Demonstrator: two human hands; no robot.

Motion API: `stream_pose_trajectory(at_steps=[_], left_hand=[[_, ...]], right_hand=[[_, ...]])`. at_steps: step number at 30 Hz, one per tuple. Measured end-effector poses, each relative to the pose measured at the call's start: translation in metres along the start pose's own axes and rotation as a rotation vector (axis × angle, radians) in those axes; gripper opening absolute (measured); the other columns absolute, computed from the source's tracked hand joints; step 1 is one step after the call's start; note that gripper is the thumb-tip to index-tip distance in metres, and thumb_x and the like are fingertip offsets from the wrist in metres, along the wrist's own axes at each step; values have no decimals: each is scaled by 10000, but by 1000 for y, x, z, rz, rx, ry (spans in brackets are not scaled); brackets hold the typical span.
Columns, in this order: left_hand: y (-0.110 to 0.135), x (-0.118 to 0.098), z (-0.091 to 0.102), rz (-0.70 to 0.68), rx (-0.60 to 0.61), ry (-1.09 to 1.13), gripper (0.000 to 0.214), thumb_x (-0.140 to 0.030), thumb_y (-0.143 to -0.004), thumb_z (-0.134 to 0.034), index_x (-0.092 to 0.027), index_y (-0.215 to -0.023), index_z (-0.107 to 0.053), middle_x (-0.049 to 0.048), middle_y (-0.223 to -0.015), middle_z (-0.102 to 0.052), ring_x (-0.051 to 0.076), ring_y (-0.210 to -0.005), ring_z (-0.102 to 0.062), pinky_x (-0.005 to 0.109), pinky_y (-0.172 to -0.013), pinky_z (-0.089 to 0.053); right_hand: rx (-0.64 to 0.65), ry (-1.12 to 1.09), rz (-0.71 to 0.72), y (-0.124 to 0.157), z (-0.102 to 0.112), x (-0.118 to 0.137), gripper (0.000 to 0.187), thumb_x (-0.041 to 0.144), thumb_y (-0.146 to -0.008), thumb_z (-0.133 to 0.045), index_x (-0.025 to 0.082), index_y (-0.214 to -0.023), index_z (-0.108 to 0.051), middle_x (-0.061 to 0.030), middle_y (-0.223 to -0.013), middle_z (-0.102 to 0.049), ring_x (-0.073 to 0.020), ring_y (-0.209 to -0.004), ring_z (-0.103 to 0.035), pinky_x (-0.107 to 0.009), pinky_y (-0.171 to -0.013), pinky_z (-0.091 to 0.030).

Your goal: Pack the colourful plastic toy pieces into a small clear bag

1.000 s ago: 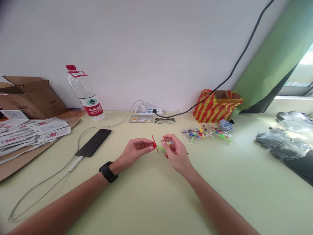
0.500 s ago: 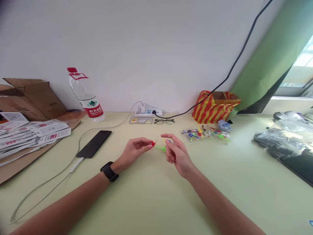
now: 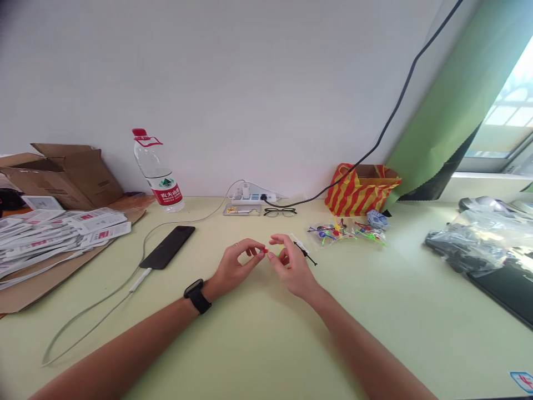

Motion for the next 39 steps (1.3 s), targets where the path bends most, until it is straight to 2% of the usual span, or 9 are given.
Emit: stream_pose_trajectory(at_steps=[7, 12, 16, 18, 21, 26, 32, 35, 39], left_hand=[[5, -14, -7, -178, -20, -149, 126, -260, -1043, -651, -252, -1137, -734, 72, -1072, -803, 212, -956, -726, 378, -844, -603], [8, -10, -7, -163, 1, -227, 176, -231, -947, -685, -254, -1121, -685, 59, -1047, -776, 227, -937, -697, 391, -856, -574], [6, 3, 9, -53, -126, -332, 167, -210, -908, -635, -245, -1070, -621, 51, -1033, -736, 233, -892, -662, 398, -825, -536], [4, 10, 9, -1, -128, -383, 129, -229, -966, -584, -239, -1091, -617, 67, -1074, -737, 248, -933, -670, 411, -835, -540], [3, 8, -7, -26, -2, -422, 222, -227, -1038, -507, -228, -1212, -644, 107, -1212, -748, 288, -1113, -682, 467, -959, -556], [23, -12, -32, -147, 218, -405, 326, -205, -1088, -457, -225, -1333, -671, 117, -1366, -743, 298, -1274, -646, 519, -1134, -510], [35, -13, -31, -128, 205, -433, 265, -282, -1035, -636, -227, -1281, -718, 132, -1347, -744, 320, -1239, -657, 529, -1095, -536], [32, -9, -30, -135, 216, -394, 143, -248, -1010, -659, -236, -1100, -770, 106, -1192, -779, 292, -1112, -671, 494, -1034, -555], [27, -3, -22, -84, 178, -358, 88, -281, -972, -739, -258, -1040, -790, 77, -1112, -784, 289, -1095, -651, 479, -1001, -563]], right_hand=[[58, -168, -9, -1, -21, -10, 450, 563, -1021, -641, 277, -1357, -555, -2, -919, -659, -203, -788, -657, -346, -677, -559], [-2, 28, 76, -1, -21, -14, 292, 459, -1040, -572, 253, -1241, -620, 5, -834, -616, -193, -679, -579, -324, -605, -450], [26, 289, 150, 2, -31, -16, 340, 251, -961, -562, 247, -1299, -597, 20, -794, -631, -201, -664, -585, -328, -657, -442], [53, 456, 183, 3, -39, -17, 402, 182, -908, -569, 238, -1304, -607, 7, -800, -676, -220, -700, -617, -338, -697, -444], [48, 640, 244, 6, -45, -14, 382, 154, -912, -554, 219, -1277, -643, -51, -871, -743, -265, -809, -669, -364, -761, -465], [-101, 796, 397, 12, -24, 2, 304, 293, -971, -606, 208, -1250, -691, -153, -1220, -754, -351, -1168, -644, -481, -1038, -452], [-404, 839, 177, 6, 24, -19, 557, 539, -1024, -611, 205, -1470, -637, -200, -1526, -613, -437, -1434, -493, -614, -1171, -372], [-313, 807, 123, -2, 18, -32, 533, 542, -1038, -622, 226, -1466, -657, -204, -1598, -565, -432, -1485, -466, -641, -1203, -357], [-91, 585, 219, -8, -1, -34, 309, 390, -1091, -529, 209, -1235, -734, -176, -1412, -694, -346, -1383, -578, -567, -1183, -451]])
Point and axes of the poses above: each hand's wrist, its own y-axis away from the middle knuckle, its own z-axis out of the back of the hand, x = y × z, the point moved 10 cm from there along -y, towards the middle knuckle
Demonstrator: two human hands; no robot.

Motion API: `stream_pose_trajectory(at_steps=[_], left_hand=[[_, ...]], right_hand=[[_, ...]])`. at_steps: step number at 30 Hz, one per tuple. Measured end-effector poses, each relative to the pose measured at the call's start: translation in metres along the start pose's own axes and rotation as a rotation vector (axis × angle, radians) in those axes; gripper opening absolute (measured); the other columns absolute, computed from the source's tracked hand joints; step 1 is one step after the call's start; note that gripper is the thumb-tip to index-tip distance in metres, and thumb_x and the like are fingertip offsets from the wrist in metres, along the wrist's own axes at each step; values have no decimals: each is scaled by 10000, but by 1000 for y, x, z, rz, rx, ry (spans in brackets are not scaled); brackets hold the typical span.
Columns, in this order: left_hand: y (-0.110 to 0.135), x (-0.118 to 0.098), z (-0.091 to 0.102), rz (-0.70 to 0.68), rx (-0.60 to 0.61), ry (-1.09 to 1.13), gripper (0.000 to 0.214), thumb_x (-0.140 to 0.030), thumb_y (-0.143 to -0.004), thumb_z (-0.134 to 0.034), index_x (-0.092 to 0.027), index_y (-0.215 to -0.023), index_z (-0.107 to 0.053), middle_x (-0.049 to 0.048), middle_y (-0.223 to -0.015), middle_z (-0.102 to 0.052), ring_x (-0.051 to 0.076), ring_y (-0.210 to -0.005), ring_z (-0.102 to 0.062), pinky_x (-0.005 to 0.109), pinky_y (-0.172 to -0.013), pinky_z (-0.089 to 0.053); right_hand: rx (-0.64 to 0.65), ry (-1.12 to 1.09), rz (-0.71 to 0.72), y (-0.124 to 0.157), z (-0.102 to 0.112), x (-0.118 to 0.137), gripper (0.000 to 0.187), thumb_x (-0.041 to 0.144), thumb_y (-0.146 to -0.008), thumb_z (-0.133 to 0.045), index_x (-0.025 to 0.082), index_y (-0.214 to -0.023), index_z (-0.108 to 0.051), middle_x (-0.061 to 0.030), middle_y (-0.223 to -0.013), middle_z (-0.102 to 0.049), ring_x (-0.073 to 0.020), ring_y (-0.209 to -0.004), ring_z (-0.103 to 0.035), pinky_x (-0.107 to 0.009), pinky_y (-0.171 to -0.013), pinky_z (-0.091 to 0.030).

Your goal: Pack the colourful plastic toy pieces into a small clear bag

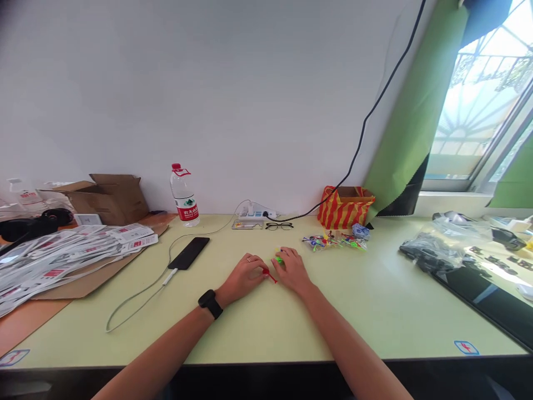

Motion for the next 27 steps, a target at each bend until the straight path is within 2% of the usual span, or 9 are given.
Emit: stream_pose_trajectory(at_steps=[2, 5, 9, 12, 15, 18, 20, 22, 27], left_hand=[[0, 3, 4, 27, -34, -17, 226, -289, -927, -800, -274, -1151, -780, 73, -1191, -778, 308, -1193, -633, 510, -1068, -542], [-1, 3, 7, 29, -53, -42, 679, -361, -836, -906, -293, -1462, -651, 100, -1499, -678, 361, -1436, -528, 585, -1226, -440], [1, 8, -10, 53, 99, 61, 1007, -489, -824, -914, -295, -1681, -423, 148, -1634, -583, 394, -1502, -519, 598, -1235, -446], [3, 15, -20, 106, 182, 161, 975, -483, -899, -842, -297, -1722, -352, 145, -1556, -655, 364, -1415, -618, 563, -1189, -499], [4, 19, -19, 146, 170, 169, 893, -483, -910, -825, -295, -1687, -426, 137, -1491, -692, 351, -1372, -648, 539, -1173, -516], [3, 17, -18, 158, 166, 149, 817, -496, -904, -826, -261, -1626, -524, 149, -1442, -705, 345, -1335, -661, 522, -1168, -519], [3, 14, -17, 159, 170, 145, 808, -525, -883, -844, -248, -1591, -569, 153, -1439, -705, 350, -1348, -649, 521, -1177, -511], [3, 11, -15, 160, 167, 152, 818, -568, -852, -865, -248, -1559, -605, 153, -1453, -701, 359, -1379, -631, 522, -1187, -504], [0, 5, -13, 165, 158, 183, 859, -653, -821, -871, -237, -1534, -634, 150, -1503, -682, 367, -1442, -585, 521, -1232, -468]], right_hand=[[52, -145, 92, 1, -4, 11, 291, 299, -1100, -457, 211, -1197, -717, -154, -1304, -733, -312, -1291, -635, -541, -1153, -500], [91, -337, 147, 6, -8, 25, 321, 244, -1099, -424, 236, -1346, -628, -136, -1320, -708, -279, -1227, -675, -511, -1097, -563], [156, -478, 146, 11, -16, 39, 340, 259, -1107, -443, 268, -1434, -535, -123, -1415, -646, -258, -1249, -685, -479, -1068, -591], [120, -433, 130, 8, -14, 33, 275, 332, -1109, -488, 268, -1364, -569, -112, -1348, -685, -273, -1237, -689, -486, -1075, -573], [-68, -301, 80, 0, 1, 9, 270, 426, -1106, -491, 248, -1261, -622, -115, -1240, -729, -296, -1189, -690, -496, -1071, -552], [-230, -54, -8, -7, 15, -20, 351, 428, -1129, -350, 224, -1183, -631, -135, -1181, -741, -299, -1133, -682, -480, -1009, -565], [-223, 106, -29, -19, 20, -32, 358, 392, -1113, -335, 210, -1183, -635, -158, -1194, -737, -311, -1146, -669, -484, -1015, -556], [-182, 174, -21, -40, 26, -42, 316, 373, -1060, -440, 193, -1218, -646, -186, -1244, -728, -343, -1213, -641, -511, -1069, -524], [-64, 339, -27, -117, 56, -67, 411, 238, -954, -566, 156, -1342, -671, -229, -1598, -557, -383, -1529, -423, -560, -1265, -334]])
Point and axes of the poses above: each hand's wrist, its own y-axis away from the middle knuckle, its own z-axis out of the back of the hand, x = y × z, the point moved 10 cm from there along -y, towards the middle knuckle
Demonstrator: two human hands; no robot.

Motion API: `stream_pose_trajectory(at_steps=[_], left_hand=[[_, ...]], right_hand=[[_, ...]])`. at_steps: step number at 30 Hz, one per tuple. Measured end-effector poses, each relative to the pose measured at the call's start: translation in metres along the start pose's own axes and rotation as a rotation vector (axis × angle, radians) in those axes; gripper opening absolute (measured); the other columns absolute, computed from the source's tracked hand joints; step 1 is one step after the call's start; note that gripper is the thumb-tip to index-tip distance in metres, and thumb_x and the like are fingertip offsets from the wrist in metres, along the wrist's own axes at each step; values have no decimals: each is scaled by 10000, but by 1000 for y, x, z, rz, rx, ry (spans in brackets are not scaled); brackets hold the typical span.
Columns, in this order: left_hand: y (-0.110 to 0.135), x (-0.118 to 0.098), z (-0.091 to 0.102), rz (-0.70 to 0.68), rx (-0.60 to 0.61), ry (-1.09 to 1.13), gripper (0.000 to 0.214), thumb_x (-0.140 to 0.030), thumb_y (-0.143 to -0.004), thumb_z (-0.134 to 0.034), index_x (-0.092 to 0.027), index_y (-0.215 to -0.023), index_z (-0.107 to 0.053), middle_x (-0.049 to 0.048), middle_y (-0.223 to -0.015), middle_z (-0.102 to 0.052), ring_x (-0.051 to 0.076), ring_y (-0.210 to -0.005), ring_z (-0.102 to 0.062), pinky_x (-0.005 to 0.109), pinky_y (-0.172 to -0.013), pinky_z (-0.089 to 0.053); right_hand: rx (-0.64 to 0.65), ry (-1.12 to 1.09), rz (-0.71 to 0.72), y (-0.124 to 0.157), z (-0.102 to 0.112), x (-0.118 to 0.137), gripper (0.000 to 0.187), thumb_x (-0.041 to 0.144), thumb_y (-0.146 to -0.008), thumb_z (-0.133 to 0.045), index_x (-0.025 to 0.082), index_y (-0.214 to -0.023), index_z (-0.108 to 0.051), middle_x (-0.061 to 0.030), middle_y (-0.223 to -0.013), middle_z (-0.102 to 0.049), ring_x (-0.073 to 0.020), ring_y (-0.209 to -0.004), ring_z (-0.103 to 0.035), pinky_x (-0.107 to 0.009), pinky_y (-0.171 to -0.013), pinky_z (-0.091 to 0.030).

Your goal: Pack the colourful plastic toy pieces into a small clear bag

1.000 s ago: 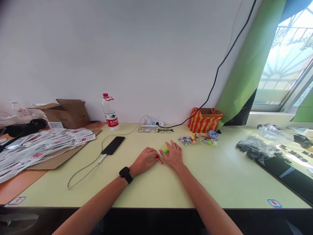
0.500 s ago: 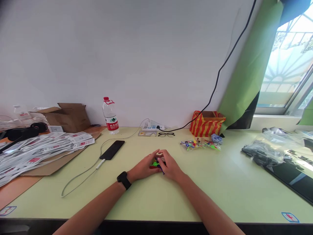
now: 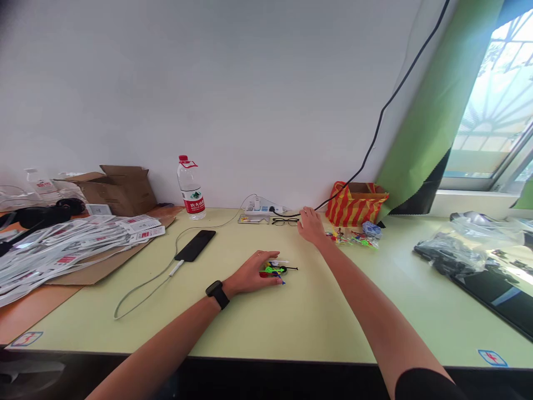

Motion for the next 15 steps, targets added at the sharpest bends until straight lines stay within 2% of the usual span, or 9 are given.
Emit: stream_pose_trajectory(at_steps=[2, 3, 5, 7, 10, 13, 15], left_hand=[[0, -1, 2, 15, -17, 24, 852, -669, -838, -852, -232, -1537, -633, 150, -1522, -671, 362, -1459, -570, 519, -1240, -462], [0, -1, 2, 21, -21, 34, 844, -677, -849, -839, -233, -1537, -634, 148, -1528, -667, 360, -1465, -564, 519, -1241, -461], [0, -3, 3, 29, -21, 41, 826, -690, -865, -817, -241, -1534, -637, 141, -1530, -667, 357, -1476, -551, 519, -1245, -460], [0, -6, 4, 31, -22, 33, 807, -696, -876, -803, -248, -1528, -643, 138, -1523, -669, 358, -1483, -542, 526, -1251, -456], [1, -8, 7, 31, -50, 14, 764, -691, -902, -775, -258, -1519, -648, 143, -1507, -671, 359, -1480, -541, 542, -1249, -458], [4, -5, 15, 28, -130, 0, 708, -653, -950, -737, -266, -1533, -627, 147, -1524, -660, 360, -1503, -515, 562, -1257, -444], [7, 0, 24, 22, -214, -4, 695, -606, -975, -725, -271, -1567, -581, 147, -1565, -631, 356, -1531, -486, 573, -1271, -421]], right_hand=[[56, 33, -20, -28, -1, -12, 353, 227, -911, -616, 197, -1242, -734, -175, -1692, -483, -364, -1597, -342, -559, -1302, -280], [90, 37, -34, -38, -4, -17, 280, 245, -894, -641, 222, -1141, -771, -140, -1695, -494, -362, -1602, -339, -566, -1307, -271], [149, 29, -62, -52, -14, -22, 163, 277, -863, -682, 238, -969, -799, -119, -1598, -604, -368, -1567, -403, -589, -1298, -281], [171, 10, -77, -57, -22, -23, 138, 288, -836, -706, 228, -908, -807, -137, -1425, -718, -367, -1485, -512, -604, -1283, -301], [106, -23, -70, -55, -19, -16, 232, 271, -840, -687, 203, -1023, -811, -146, -1279, -772, -334, -1369, -620, -586, -1293, -303], [-33, -54, -50, -41, 2, -4, 348, 241, -918, -578, 185, -1211, -758, -154, -1345, -748, -299, -1361, -627, -534, -1295, -336], [-166, -102, -53, -23, 23, 3, 376, 252, -972, -506, 171, -1281, -704, -175, -1376, -722, -292, -1346, -632, -498, -1234, -431]])
Point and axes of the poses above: each hand's wrist, its own y-axis away from the middle knuckle, its own z-axis out of the back of the hand, x = y × z, the point moved 10 cm from there along -y, towards the middle knuckle
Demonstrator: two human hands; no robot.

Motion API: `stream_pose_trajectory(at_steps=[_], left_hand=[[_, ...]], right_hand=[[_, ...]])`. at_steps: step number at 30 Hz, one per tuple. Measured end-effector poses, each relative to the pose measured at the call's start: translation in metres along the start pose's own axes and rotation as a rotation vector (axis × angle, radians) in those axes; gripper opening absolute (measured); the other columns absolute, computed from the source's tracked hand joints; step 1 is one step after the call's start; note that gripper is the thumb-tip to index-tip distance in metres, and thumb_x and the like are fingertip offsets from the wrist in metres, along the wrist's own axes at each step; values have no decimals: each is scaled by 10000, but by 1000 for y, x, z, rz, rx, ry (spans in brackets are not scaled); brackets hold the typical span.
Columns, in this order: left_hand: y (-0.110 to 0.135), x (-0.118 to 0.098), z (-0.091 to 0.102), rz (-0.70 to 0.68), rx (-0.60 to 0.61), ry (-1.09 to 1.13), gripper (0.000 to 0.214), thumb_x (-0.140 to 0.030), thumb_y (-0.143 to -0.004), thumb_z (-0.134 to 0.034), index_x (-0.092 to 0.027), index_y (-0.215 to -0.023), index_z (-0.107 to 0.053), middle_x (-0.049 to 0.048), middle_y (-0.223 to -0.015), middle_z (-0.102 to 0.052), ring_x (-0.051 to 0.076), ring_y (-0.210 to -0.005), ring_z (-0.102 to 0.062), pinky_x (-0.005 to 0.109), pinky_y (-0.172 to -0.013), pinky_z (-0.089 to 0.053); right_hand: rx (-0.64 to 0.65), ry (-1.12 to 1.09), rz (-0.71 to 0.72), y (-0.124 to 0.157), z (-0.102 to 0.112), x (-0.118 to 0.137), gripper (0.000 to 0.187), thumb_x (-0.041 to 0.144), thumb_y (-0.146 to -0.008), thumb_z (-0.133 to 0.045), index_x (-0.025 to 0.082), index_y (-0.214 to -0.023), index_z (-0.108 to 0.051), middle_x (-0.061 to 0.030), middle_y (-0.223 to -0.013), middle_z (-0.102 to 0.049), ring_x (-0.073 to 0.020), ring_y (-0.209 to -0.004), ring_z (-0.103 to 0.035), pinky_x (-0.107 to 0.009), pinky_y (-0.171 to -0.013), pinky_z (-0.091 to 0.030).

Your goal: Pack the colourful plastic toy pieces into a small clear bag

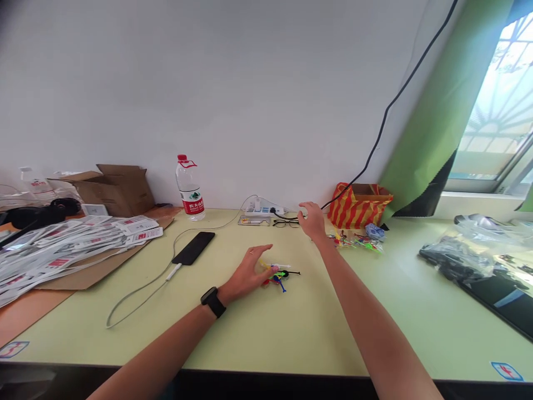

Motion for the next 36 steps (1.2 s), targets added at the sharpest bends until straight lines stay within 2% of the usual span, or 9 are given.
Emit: stream_pose_trajectory(at_steps=[4, 8, 13, 16, 19, 23, 28, 33, 36], left_hand=[[-8, -2, 30, -43, -229, 8, 750, -538, -984, -740, -268, -1627, -466, 167, -1634, -559, 354, -1540, -479, 585, -1254, -423], [-46, -43, 79, -174, -474, -26, 628, -492, -969, -774, -267, -1518, -567, 156, -1564, -627, 346, -1493, -534, 556, -1232, -429], [-126, -83, 76, -166, 20, 118, 373, -518, -973, -732, -190, -1143, -782, 103, -1040, -833, 245, -957, -774, 388, -872, -601], [-141, -88, 101, -175, -73, 278, 335, -498, -957, -746, -165, -937, -779, 89, -895, -824, 189, -805, -739, 332, -771, -586], [-140, -77, 119, -138, -168, 340, 368, -530, -903, -814, -163, -928, -794, 90, -882, -832, 171, -762, -716, 316, -743, -573], [-135, -68, 129, -120, -133, 315, 423, -579, -900, -820, -158, -942, -831, 100, -883, -847, 167, -737, -698, 310, -713, -548], [-125, -87, 134, -176, -61, 280, 424, -576, -943, -785, -160, -1004, -838, 111, -951, -850, 190, -837, -736, 316, -761, -563], [-116, -100, 112, -124, 160, 228, 437, -525, -855, -887, -179, -1120, -845, 102, -944, -845, 220, -846, -760, 325, -716, -577], [-120, -103, 125, -165, 10, 248, 381, -537, -882, -855, -165, -959, -829, 104, -909, -837, 195, -780, -733, 321, -700, -568]], right_hand=[[-373, -405, -24, 42, 59, 14, 283, 408, -989, -599, 215, -1186, -663, -131, -1139, -755, -280, -1029, -720, -450, -945, -605], [-98, -752, -34, 40, 59, 48, 459, 505, -860, -814, 253, -1199, -637, -30, -944, -735, -225, -851, -696, -377, -793, -599], [384, -980, 13, 11, 47, 115, 685, 545, -763, -942, 248, -1315, -666, 23, -820, -727, -207, -828, -702, -394, -864, -598], [296, -1013, 13, -7, 60, 126, 719, 571, -752, -956, 251, -1335, -684, -3, -880, -777, -211, -862, -724, -388, -868, -599], [193, -988, -5, -16, 70, 119, 575, 631, -742, -948, 221, -1104, -769, -41, -897, -785, -214, -839, -730, -384, -822, -613], [149, -951, 4, -18, 83, 109, 516, 668, -728, -947, 203, -880, -783, -54, -810, -762, -200, -747, -694, -382, -752, -607], [163, -933, 66, -12, 105, 118, 489, 620, -775, -940, 216, -1004, -786, -33, -795, -754, -204, -767, -702, -394, -781, -618], [266, -898, 119, -3, 108, 136, 491, 586, -852, -889, 245, -1177, -750, -21, -821, -759, -226, -845, -732, -412, -852, -625], [476, -896, 112, 7, 88, 143, 650, 511, -832, -924, 270, -1382, -673, -32, -941, -797, -231, -895, -746, -400, -851, -620]])
Point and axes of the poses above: each hand's wrist, its own y-axis away from the middle knuckle, its own z-axis out of the back of the hand, x = y × z, the point moved 10 cm from there along -y, towards the middle knuckle
